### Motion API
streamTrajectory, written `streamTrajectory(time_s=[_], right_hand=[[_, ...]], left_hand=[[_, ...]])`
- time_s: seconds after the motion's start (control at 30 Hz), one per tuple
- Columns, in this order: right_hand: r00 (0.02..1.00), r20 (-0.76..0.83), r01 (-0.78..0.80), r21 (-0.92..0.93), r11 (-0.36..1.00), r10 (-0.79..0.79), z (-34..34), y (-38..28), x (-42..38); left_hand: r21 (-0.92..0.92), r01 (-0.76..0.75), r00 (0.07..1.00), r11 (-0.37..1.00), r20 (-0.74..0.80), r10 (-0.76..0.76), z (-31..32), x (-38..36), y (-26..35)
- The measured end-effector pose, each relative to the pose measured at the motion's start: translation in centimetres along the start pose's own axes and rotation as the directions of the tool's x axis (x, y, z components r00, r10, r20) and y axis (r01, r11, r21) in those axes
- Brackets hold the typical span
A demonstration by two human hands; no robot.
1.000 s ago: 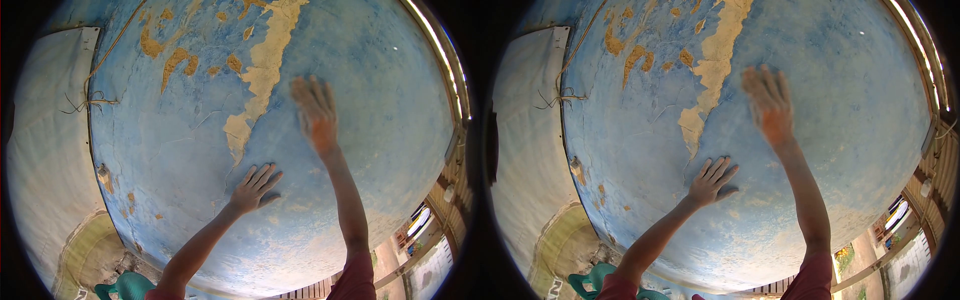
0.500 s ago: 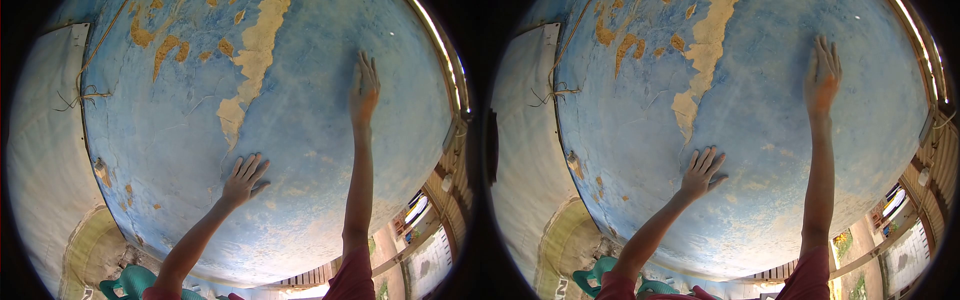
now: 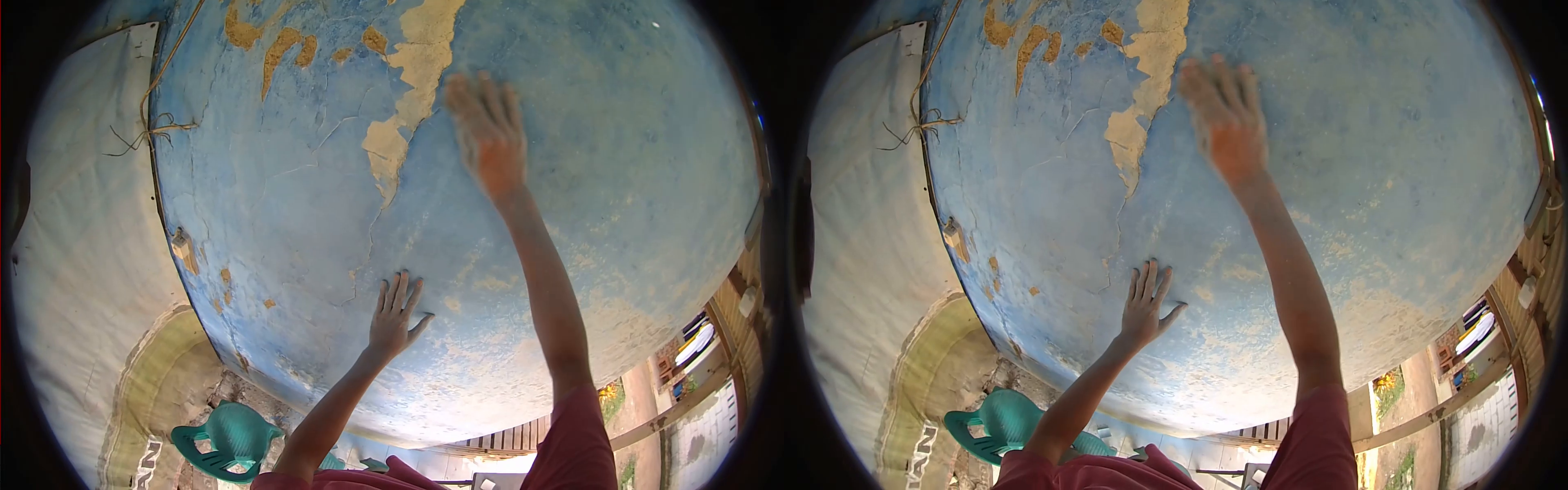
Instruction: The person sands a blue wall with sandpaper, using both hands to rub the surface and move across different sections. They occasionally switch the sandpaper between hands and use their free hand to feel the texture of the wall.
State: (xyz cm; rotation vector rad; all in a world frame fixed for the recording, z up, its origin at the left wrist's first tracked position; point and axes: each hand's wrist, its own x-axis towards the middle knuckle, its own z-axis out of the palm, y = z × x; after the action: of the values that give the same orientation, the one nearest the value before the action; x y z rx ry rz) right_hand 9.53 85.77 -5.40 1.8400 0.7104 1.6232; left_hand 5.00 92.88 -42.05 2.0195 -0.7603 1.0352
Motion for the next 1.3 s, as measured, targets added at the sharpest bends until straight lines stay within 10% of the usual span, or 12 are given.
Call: streamTrajectory(time_s=[0.07,0.17,0.27,0.37,0.6,0.73,0.83,0.9,1.0,1.13,1.3], right_hand=[[0.983,-0.141,-0.127,-0.046,0.991,0.12,0.4,-0.3,0.2],[0.978,0.13,0.17,-0.014,0.985,-0.166,0.4,-2.5,-2.1],[0.998,0.008,-0.064,-0.053,0.997,0.065,-0.1,-3.1,-2.5],[0.906,0.292,0.274,0.151,0.95,-0.307,-0.9,-5.7,-6.1],[0.968,-0.14,-0.217,-0.059,0.974,0.207,-3.6,4.4,-5.4],[0.949,0.285,0.048,0.296,0.954,-0.136,-3.2,-3.6,-13.3],[0.933,0.276,0.148,0.284,0.947,-0.229,-3.3,-4.0,-15.8],[0.961,0.113,-0.262,0.057,0.963,0.254,-4.6,-4.2,-15.1],[0.951,0.271,0.074,0.269,0.96,-0.15,-4.3,-5.2,-17.2],[0.978,0.092,-0.197,0.077,0.977,0.19,-2.8,-4.2,-13.9],[0.967,-0.09,-0.235,0.061,0.97,0.24,-0.2,-2.0,-4.6]], left_hand=[[0.004,0.018,1.0,1.0,0.025,-0.018,-0.3,-0.3,0.1],[0.023,0.013,0.995,1.0,0.095,-0.016,-1.4,-1.0,0.2],[0.037,0.018,0.996,0.999,0.092,-0.022,-2.4,-0.2,0.3],[0.015,0.03,0.993,0.999,0.115,-0.031,-3.4,0.1,1.2],[-0.032,0.084,0.99,0.996,0.113,-0.08,-2.6,0.1,1.4],[-0.058,0.165,0.984,0.985,0.082,-0.16,-1.0,-0.8,3.2],[-0.042,0.175,0.982,0.984,0.073,-0.172,-0.3,-1.0,3.6],[-0.04,0.186,0.981,0.982,0.064,-0.183,-0.2,-0.9,4.4],[-0.046,0.226,0.973,0.973,0.062,-0.223,-0.7,-1.2,4.9],[-0.064,0.254,0.965,0.965,0.087,-0.248,-0.8,-1.1,4.9],[-0.077,0.228,0.972,0.971,0.073,-0.222,-1.2,-1.1,4.5]])
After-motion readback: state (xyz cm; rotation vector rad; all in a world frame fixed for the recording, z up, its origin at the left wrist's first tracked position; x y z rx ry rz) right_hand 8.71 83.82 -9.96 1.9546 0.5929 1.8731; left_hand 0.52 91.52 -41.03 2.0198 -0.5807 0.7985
